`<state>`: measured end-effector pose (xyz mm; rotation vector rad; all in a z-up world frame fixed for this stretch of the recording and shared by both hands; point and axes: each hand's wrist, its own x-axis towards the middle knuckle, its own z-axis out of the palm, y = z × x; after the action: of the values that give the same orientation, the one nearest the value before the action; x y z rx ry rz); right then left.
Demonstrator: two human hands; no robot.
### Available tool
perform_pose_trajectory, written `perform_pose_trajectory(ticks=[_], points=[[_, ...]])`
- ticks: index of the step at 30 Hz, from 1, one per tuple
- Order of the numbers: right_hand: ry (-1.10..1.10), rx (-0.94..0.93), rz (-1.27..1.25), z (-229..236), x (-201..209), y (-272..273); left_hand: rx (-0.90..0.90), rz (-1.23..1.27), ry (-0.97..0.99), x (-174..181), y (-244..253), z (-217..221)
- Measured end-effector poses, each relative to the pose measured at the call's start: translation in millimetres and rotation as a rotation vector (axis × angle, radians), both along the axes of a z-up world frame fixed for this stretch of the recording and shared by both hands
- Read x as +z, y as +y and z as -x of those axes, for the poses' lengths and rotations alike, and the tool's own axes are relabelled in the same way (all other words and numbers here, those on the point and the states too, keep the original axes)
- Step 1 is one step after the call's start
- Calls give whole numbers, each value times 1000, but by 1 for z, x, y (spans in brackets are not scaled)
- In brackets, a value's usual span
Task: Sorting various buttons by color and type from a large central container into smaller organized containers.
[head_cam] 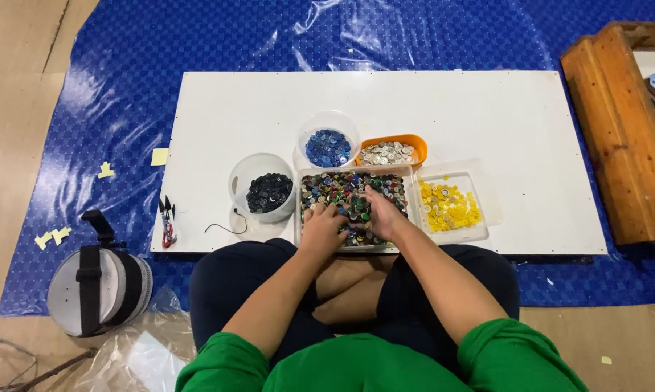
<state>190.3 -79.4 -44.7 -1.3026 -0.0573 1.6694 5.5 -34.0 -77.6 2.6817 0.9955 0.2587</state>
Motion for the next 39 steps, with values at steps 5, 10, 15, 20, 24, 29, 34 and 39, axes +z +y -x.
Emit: perform_pose_trajectory(ticks=[5, 10, 15, 20, 24, 29, 34, 39], points=[[-54, 2, -40, -5, 7, 1, -55, -81, -12, -4, -6, -8], [-188, -136, 24, -21, -7, -4, -131, -145, 0, 21, -13, -7], [-415, -150, 216, -32, -18, -2, -174, -206, -2, 9, -14, -10], [-418, -111, 195, -25, 9, -10, -161, -262, -73, -9, -11, -16], [-602, 61, 202, 12, 115, -22, -200, -277, -95, -18, -9, -18], [-659, -5, 159, -20, 31, -19, -282, -223, -50, -1, -13, -24], [-711, -30, 155, -31, 5, -20, -292, -231, -38, -14, -8, -34], [-678, 53, 206, -41, 20, -14, -44, 27, -123, 2, 7, -27]])
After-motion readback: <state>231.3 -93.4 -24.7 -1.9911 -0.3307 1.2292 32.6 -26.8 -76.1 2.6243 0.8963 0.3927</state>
